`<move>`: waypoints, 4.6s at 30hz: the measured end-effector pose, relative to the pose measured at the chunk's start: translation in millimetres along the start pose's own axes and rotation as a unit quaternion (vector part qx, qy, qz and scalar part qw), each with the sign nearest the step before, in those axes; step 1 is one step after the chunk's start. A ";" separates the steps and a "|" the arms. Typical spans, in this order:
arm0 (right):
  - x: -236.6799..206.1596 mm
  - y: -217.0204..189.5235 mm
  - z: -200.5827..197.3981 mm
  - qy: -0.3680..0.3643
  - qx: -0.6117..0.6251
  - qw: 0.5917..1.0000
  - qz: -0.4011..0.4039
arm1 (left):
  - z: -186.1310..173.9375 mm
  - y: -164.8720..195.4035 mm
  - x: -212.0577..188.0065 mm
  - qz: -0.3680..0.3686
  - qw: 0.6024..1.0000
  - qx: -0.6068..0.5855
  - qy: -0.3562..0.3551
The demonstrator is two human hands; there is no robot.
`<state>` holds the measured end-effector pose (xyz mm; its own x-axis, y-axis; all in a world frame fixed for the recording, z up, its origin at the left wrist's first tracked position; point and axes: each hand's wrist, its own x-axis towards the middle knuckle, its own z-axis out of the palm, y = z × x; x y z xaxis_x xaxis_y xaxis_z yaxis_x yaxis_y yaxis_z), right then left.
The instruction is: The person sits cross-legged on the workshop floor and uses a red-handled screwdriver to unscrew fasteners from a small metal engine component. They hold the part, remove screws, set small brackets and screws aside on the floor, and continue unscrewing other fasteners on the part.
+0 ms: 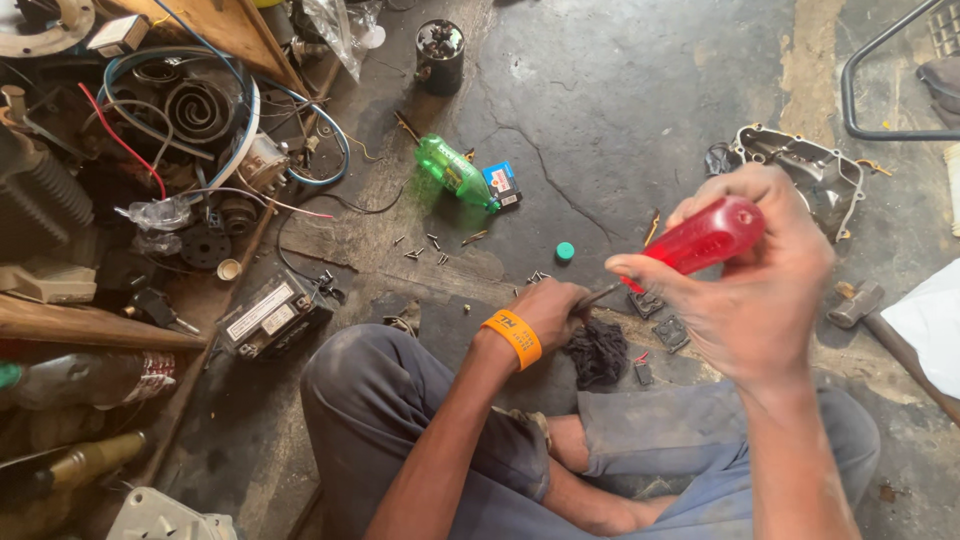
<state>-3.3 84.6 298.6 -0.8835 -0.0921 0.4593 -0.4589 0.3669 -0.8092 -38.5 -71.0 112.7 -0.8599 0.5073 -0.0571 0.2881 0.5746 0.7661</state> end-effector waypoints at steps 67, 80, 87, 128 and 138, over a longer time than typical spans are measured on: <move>15.0 -10.5 -26.1 -0.091 0.049 0.991 -0.083 | -23.5 16.0 -11.2 0.062 0.995 -0.073 0.019; 22.3 -24.1 -29.6 -0.152 0.168 0.973 0.050 | -26.8 12.6 -12.2 0.081 0.995 -0.056 0.011; 11.4 -20.4 -24.9 -0.103 0.169 0.979 -0.051 | -13.4 -4.8 -8.4 0.040 0.998 -0.052 0.000; 8.3 19.3 20.5 0.123 0.175 0.977 -0.018 | 67.2 -80.7 30.9 -0.215 0.960 0.165 -0.075; 5.0 8.6 -9.8 0.007 0.075 0.997 -0.016 | 75.1 -88.7 35.1 -0.209 0.960 0.176 -0.067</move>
<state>-10.8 96.4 297.6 -0.8668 -0.0884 0.4907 -0.4974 0.2205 -0.8390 -62.5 -55.9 -5.4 -0.8759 0.2502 -0.4125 0.0753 0.9154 0.3954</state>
